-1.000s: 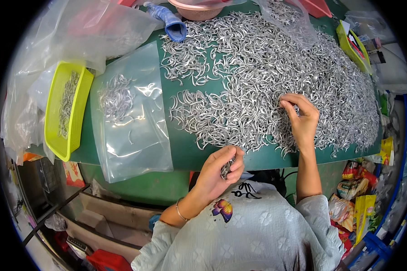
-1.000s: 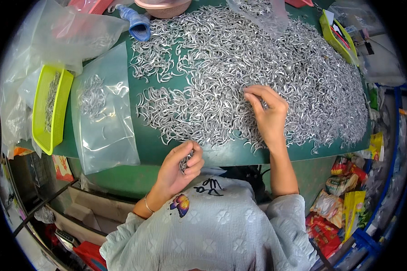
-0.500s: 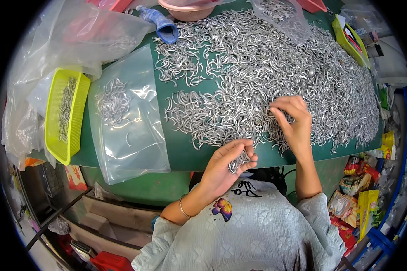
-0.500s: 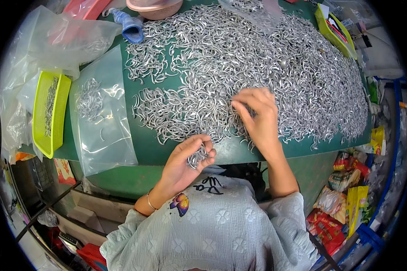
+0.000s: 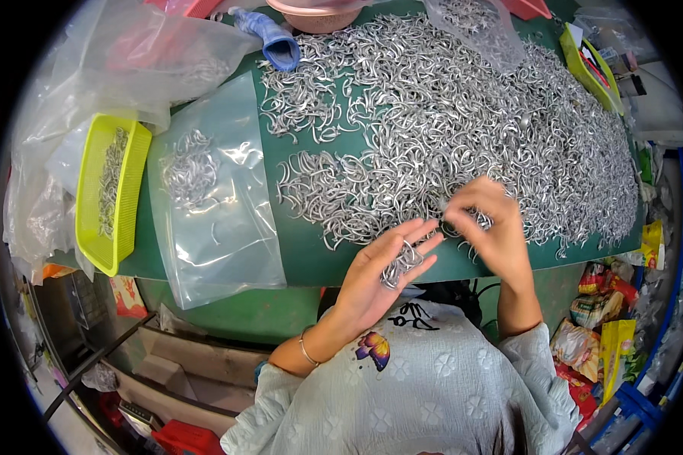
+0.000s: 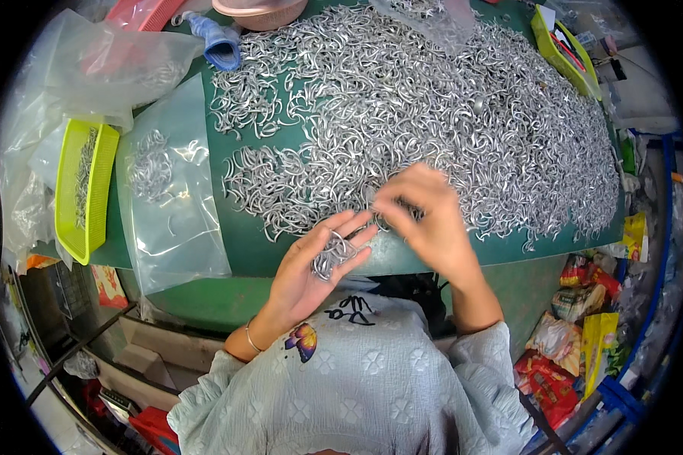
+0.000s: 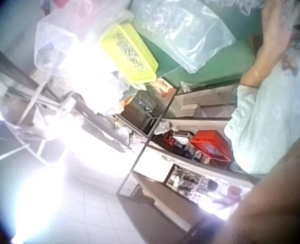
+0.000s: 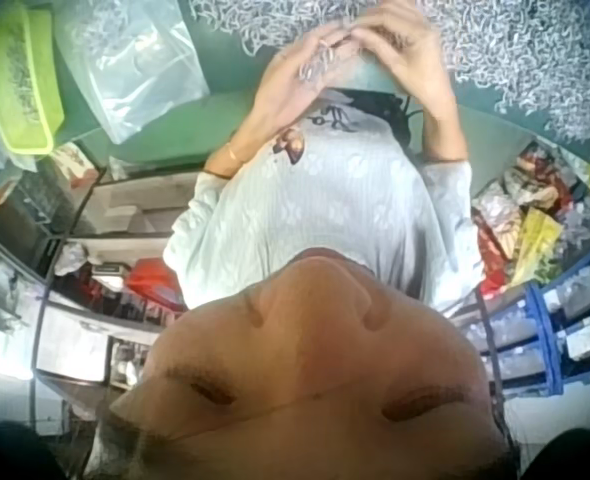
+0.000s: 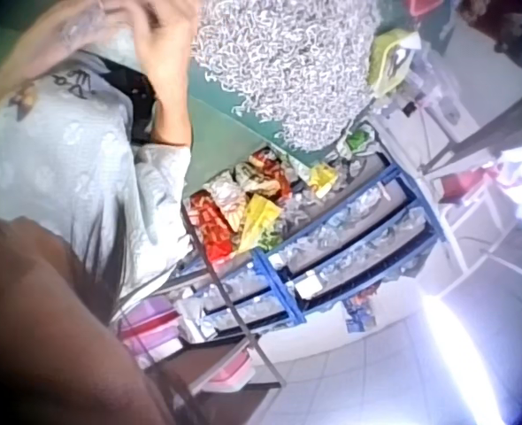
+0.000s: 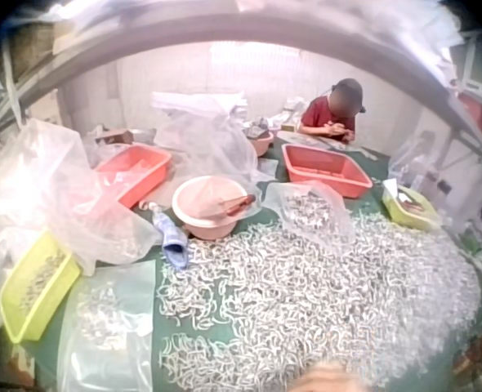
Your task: The person sorts a large pile of small, silver, curved metal pieces on a green table. They pick up individual pieces from the pile with their right hand and transfer them to their left hand, occasionally moving the pile to access more items.
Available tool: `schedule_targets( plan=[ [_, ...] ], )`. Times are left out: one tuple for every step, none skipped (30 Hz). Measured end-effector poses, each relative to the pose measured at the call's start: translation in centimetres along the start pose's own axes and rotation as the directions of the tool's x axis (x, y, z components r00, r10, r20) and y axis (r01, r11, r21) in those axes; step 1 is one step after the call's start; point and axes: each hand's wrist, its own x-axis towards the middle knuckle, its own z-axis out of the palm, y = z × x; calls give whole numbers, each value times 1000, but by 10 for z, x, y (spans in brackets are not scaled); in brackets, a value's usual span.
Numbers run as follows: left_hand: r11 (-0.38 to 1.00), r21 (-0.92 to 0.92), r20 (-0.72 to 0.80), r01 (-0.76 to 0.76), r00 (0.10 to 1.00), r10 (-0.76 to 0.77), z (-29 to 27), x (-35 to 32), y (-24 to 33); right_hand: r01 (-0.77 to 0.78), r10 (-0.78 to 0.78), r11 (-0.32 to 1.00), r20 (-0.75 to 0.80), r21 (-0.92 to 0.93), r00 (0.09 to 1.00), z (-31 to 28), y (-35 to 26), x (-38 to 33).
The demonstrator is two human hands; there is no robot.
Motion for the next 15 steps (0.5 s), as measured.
schedule_targets(
  plan=[
    [1000,-6,-24,-30,999,30,0,1,-2,27,-42,989,101,143,994,2,-7,-1],
    [999,1,10,-38,999,38,-2,1,-2,38,-62,989,172,140,983,2,-16,-1],
    [999,8,43,-47,998,47,-6,2,-4,27,-36,992,74,121,997,6,-13,1],
    [998,14,77,-57,995,56,-11,2,-5,15,-13,995,-24,103,1000,11,-6,4],
    [999,-2,108,-36,994,36,-18,2,-5,1,9,996,-119,85,993,15,-1,10],
    [1000,-11,141,-11,990,13,-24,3,-6,24,-34,998,-187,-55,982,16,3,19],
    [1000,-20,175,14,985,-10,-27,3,-5,41,-60,992,-163,-122,985,19,8,23],
    [1000,14,154,24,988,-26,-25,2,-4,63,-88,981,-134,-184,987,25,15,27],
    [998,47,133,36,990,-42,-20,0,-1,86,-114,965,-103,-246,988,29,18,29],
    [996,80,111,48,992,-57,-16,-2,1,97,-125,961,-96,-260,988,28,18,29],
    [995,95,91,34,995,-43,-15,-4,2,86,-116,972,-126,-219,985,27,19,28],
    [994,109,71,21,997,-29,-13,-5,2,76,-104,981,-156,-177,982,25,19,27],
    [992,125,51,9,999,-15,-10,-6,3,66,-90,989,-185,-134,978,23,19,26],
    [995,96,26,-6,1000,4,-6,-5,3,8,-17,999,-195,-51,981,21,15,22],
    [998,67,0,-21,1000,21,0,-5,4,80,-81,997,-130,-11,988,19,8,18]
  ],
)
